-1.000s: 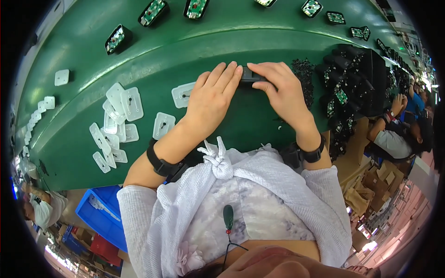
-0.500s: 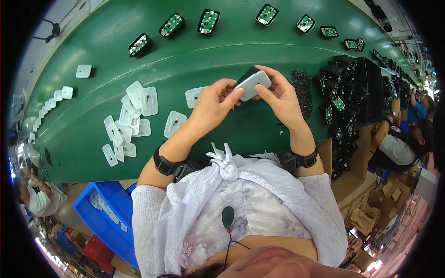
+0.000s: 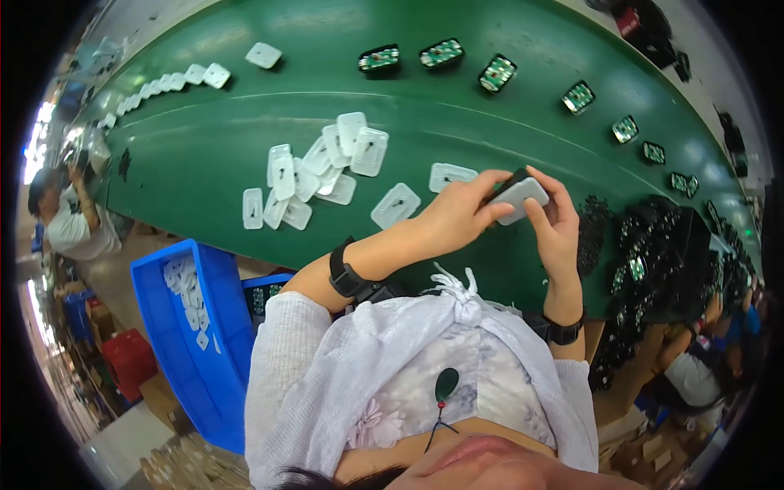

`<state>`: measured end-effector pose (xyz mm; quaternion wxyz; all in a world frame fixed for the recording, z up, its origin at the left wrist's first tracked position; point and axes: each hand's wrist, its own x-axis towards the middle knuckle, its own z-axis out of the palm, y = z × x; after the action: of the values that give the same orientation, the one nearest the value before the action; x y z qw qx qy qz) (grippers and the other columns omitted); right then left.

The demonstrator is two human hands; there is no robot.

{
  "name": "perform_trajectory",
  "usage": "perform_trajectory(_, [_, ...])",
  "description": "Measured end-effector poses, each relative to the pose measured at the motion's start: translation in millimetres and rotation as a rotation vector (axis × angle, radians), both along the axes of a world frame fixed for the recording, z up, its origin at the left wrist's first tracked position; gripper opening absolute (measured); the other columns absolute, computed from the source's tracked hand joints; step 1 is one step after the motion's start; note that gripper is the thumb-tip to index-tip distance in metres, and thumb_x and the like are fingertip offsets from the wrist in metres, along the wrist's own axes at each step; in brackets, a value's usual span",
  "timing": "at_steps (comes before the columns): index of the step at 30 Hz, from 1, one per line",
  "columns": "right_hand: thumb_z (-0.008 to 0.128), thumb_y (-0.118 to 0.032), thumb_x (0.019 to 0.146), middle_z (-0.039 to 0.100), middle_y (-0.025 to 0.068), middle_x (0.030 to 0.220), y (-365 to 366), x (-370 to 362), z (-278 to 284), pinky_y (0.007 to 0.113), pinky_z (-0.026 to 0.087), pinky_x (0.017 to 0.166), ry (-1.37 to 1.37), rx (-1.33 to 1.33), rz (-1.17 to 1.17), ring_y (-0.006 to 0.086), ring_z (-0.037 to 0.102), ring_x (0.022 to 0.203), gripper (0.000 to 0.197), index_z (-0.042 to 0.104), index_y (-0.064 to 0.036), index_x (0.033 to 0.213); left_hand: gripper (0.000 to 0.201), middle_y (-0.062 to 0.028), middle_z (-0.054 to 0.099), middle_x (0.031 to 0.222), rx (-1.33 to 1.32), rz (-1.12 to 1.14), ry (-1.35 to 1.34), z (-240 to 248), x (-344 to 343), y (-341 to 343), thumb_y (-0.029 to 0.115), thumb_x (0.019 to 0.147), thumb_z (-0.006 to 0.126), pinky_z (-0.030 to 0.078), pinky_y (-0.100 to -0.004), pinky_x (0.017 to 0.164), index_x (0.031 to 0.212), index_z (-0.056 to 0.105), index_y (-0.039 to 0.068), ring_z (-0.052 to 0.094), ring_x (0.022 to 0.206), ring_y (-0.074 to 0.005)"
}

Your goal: Assemble small electronic components by placing PCBs into plastic housings on a factory production line.

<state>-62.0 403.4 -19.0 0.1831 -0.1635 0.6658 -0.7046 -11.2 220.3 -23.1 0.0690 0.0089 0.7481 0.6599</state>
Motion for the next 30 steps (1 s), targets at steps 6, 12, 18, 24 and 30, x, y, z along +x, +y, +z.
perform_trajectory(6, [0.063,-0.007,0.091,0.053,0.0025,0.111,-16,0,5,0.025,0.042,0.09,0.174,0.083,0.071,0.0112,0.053,0.103,0.039,0.054,0.0008,0.128,0.045,-0.0196,0.065,0.094,-0.235,0.025,0.28,8,8,-18,0.017,0.088,0.066,0.051,-0.0371,0.073,0.123,0.046,-0.001,0.065,0.082,-0.0329])
perform_trajectory(12, [0.066,-0.027,0.091,0.056,0.0086,0.118,-37,-7,4,0.026,0.045,0.089,0.148,-0.013,0.137,0.0143,0.056,0.101,0.062,0.039,-0.0009,0.141,0.062,-0.0119,0.062,0.1,0.049,-0.003,0.001,28,-4,-59,0.003,0.088,0.062,0.053,-0.0302,0.066,0.143,0.035,0.012,0.063,0.083,-0.0175])
perform_trajectory(18, [0.06,-0.023,0.096,0.06,0.0105,0.113,-19,-20,-10,0.024,0.046,0.08,0.181,0.105,0.125,0.0135,0.059,0.092,0.047,0.047,0.0,0.134,0.05,-0.0202,0.065,0.097,0.137,0.547,0.075,11,-47,-171,0.012,0.092,0.06,0.056,-0.0307,0.059,0.131,0.03,0.001,0.068,0.07,-0.0233])
perform_trajectory(24, [0.055,-0.017,0.098,0.063,0.0086,0.103,-3,-22,-26,0.023,0.046,0.076,0.112,0.177,0.091,0.012,0.06,0.084,0.033,0.054,0.0002,0.126,0.054,-0.0193,0.067,0.083,-0.09,0.763,-0.072,-27,-85,-276,0.026,0.092,0.064,0.05,-0.0264,0.048,0.12,0.033,-0.009,0.064,0.058,-0.0186])
perform_trajectory(30, [0.058,-0.015,0.096,0.066,0.0081,0.097,5,-23,-29,0.025,0.049,0.074,0.093,0.22,0.028,0.0136,0.061,0.08,0.028,0.059,0.0004,0.119,0.054,-0.0171,0.065,0.071,-0.082,0.769,-0.249,-46,-100,-305,0.021,0.089,0.067,0.045,-0.0266,0.041,0.118,0.034,-0.011,0.062,0.051,-0.0178])
